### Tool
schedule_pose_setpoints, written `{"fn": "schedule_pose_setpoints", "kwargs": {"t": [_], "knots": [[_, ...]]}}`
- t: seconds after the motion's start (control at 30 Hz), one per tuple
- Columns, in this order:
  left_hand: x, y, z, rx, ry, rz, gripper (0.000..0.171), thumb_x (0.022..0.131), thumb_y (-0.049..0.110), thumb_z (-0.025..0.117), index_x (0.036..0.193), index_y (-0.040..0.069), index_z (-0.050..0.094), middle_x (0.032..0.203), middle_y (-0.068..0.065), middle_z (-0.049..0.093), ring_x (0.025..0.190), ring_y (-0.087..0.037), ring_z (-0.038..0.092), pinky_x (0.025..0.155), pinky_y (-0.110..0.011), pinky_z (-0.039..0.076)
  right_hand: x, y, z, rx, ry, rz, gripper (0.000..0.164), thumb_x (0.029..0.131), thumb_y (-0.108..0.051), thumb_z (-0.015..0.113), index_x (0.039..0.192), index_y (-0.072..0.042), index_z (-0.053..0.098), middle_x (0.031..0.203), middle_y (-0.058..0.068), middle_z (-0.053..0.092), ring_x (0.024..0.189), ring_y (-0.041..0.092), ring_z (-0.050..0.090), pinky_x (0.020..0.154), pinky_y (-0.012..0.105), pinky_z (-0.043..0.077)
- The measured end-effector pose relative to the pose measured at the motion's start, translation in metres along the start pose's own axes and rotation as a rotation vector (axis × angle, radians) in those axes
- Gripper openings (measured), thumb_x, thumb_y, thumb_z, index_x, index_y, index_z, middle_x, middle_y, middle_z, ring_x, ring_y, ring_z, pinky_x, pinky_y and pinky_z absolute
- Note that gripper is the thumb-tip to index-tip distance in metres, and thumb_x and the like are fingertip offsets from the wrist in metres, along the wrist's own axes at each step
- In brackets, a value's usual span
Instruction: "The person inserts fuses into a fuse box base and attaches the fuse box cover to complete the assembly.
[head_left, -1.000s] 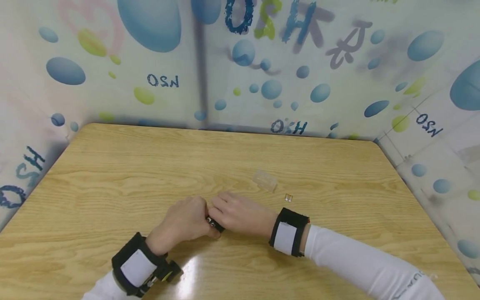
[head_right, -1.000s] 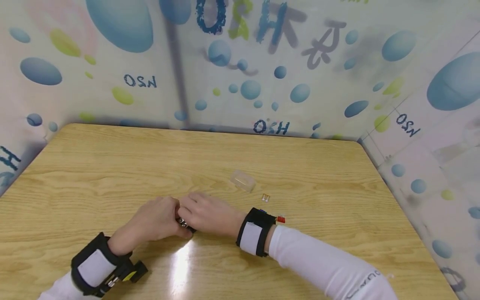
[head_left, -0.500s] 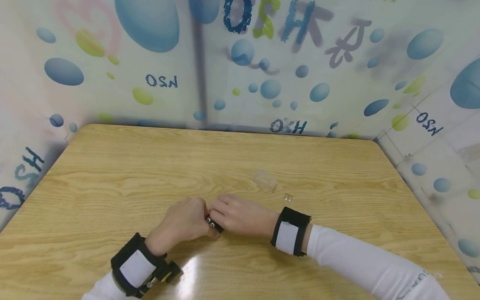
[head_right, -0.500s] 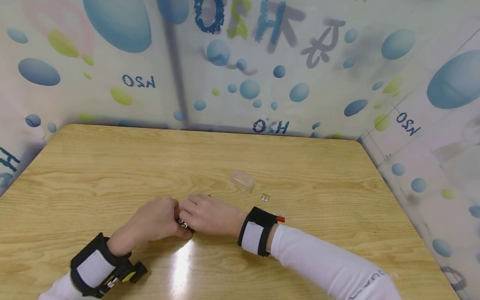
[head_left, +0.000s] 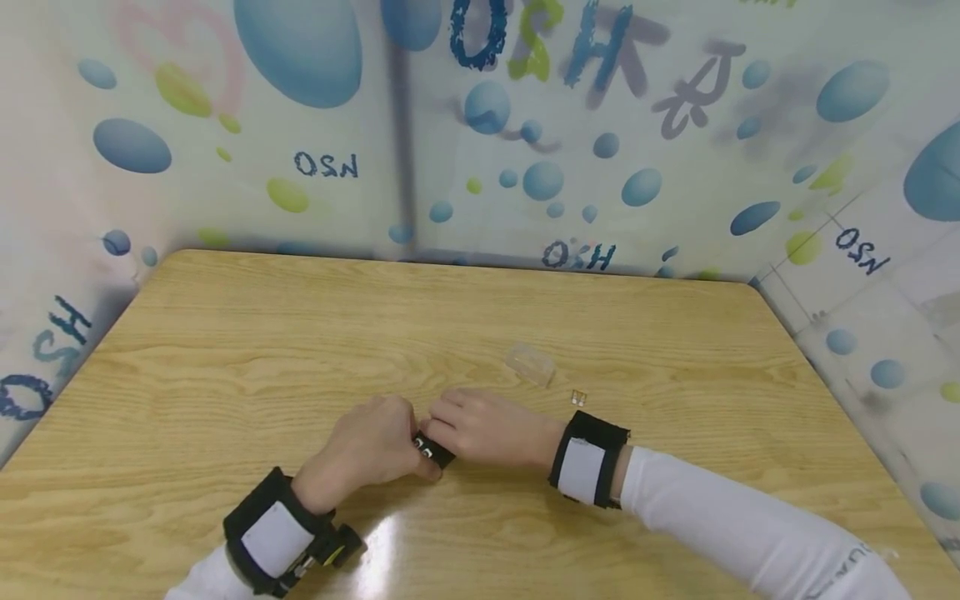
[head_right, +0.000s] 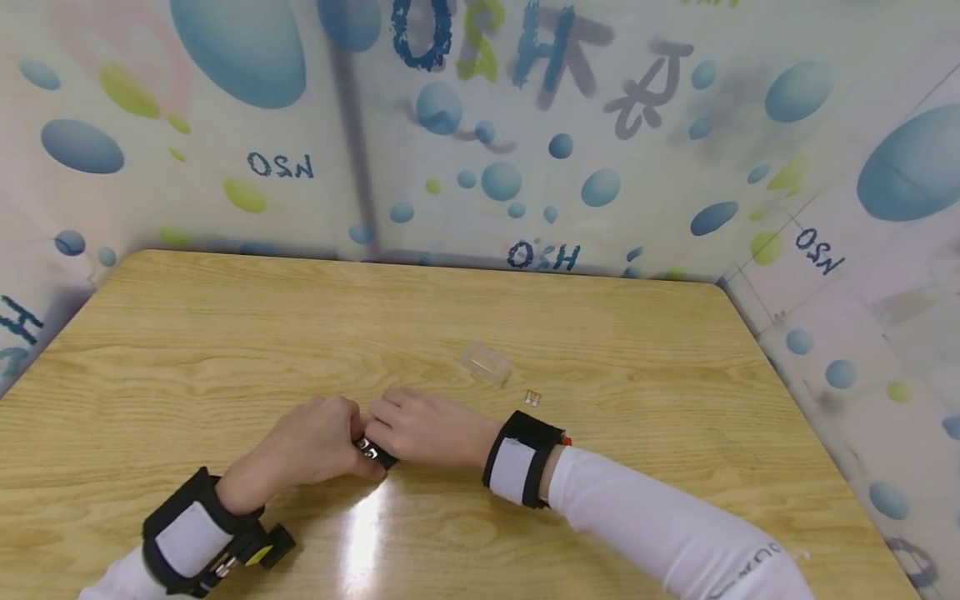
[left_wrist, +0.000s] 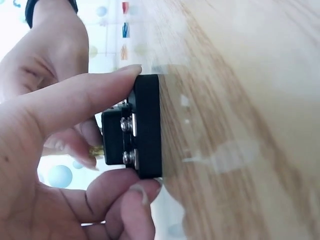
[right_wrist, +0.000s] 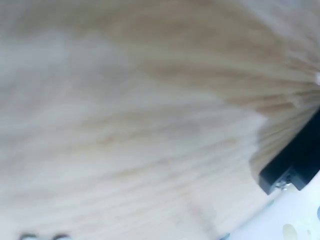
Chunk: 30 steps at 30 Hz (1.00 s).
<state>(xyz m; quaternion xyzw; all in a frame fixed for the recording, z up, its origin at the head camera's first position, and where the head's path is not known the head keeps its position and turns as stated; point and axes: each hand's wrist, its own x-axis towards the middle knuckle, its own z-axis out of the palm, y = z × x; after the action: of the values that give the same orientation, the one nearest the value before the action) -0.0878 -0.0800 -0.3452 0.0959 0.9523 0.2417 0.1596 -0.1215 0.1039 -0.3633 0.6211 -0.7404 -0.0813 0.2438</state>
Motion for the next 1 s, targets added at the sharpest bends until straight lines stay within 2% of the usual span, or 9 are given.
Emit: {"fn": "schedule_pose_setpoints", "kwargs": {"t": [0.07,0.2,0.33,0.47,0.6,0.8,1.0], "knots": [[0.0,0.001,0.0,0.005,0.003,-0.003,0.046,0.056,0.038,0.09,0.056,0.015,0.05,0.051,0.005,0.045,0.05,-0.012,0.042,0.046,-0.026,0.029,0.002,0.001,-0.002,0.044,-0.021,0.026,0.015,0.092,-0.012,0.063,0.107,-0.013,0.064,0.096,-0.004,0.063,0.09,0.008,0.06,0.088,0.02,0.051],[-0.001,0.001,0.0,0.001,0.003,-0.001,0.046,0.057,0.038,0.09,0.057,0.015,0.051,0.053,0.004,0.048,0.051,-0.013,0.044,0.046,-0.026,0.03,0.005,0.002,-0.01,0.224,-0.083,0.122,0.013,0.088,-0.012,0.067,0.101,-0.015,0.066,0.091,-0.006,0.06,0.086,0.007,0.058,0.084,0.02,0.051],[-0.001,0.001,0.0,-0.008,-0.003,0.0,0.045,0.058,0.038,0.09,0.056,0.015,0.052,0.053,0.004,0.05,0.051,-0.012,0.043,0.046,-0.025,0.029,0.006,0.004,-0.019,0.417,-0.109,0.224,0.012,0.093,-0.014,0.064,0.104,-0.015,0.069,0.09,-0.005,0.059,0.085,0.006,0.057,0.08,0.019,0.051],[-0.002,0.002,-0.001,-0.006,-0.009,-0.005,0.043,0.058,0.038,0.09,0.055,0.015,0.054,0.055,0.004,0.054,0.051,-0.012,0.045,0.047,-0.026,0.031,0.002,0.012,-0.026,0.515,-0.091,0.284,0.012,0.096,-0.013,0.062,0.106,-0.013,0.068,0.097,-0.003,0.061,0.09,0.008,0.06,0.083,0.021,0.051],[-0.002,0.003,-0.001,0.008,-0.012,-0.016,0.043,0.057,0.038,0.09,0.055,0.016,0.053,0.056,0.004,0.053,0.052,-0.012,0.044,0.047,-0.026,0.03,-0.005,0.025,-0.03,0.535,-0.048,0.34,0.011,0.095,-0.013,0.064,0.105,-0.011,0.068,0.099,0.0,0.064,0.091,0.01,0.062,0.081,0.023,0.053],[-0.002,0.002,0.0,0.034,-0.004,-0.021,0.048,0.056,0.041,0.089,0.052,0.017,0.048,0.053,0.005,0.047,0.051,-0.012,0.041,0.046,-0.027,0.028,-0.015,0.046,-0.035,0.459,0.016,0.388,0.011,0.092,-0.015,0.068,0.102,-0.01,0.07,0.097,0.0,0.067,0.09,0.012,0.065,0.08,0.026,0.055],[-0.001,0.002,0.0,0.032,-0.01,-0.026,0.049,0.056,0.042,0.089,0.05,0.017,0.047,0.05,0.006,0.045,0.049,-0.011,0.038,0.046,-0.026,0.026,-0.023,0.062,-0.042,0.488,-0.009,0.45,0.014,0.091,-0.017,0.07,0.104,-0.01,0.07,0.098,0.002,0.068,0.087,0.014,0.065,0.076,0.027,0.054]]}}
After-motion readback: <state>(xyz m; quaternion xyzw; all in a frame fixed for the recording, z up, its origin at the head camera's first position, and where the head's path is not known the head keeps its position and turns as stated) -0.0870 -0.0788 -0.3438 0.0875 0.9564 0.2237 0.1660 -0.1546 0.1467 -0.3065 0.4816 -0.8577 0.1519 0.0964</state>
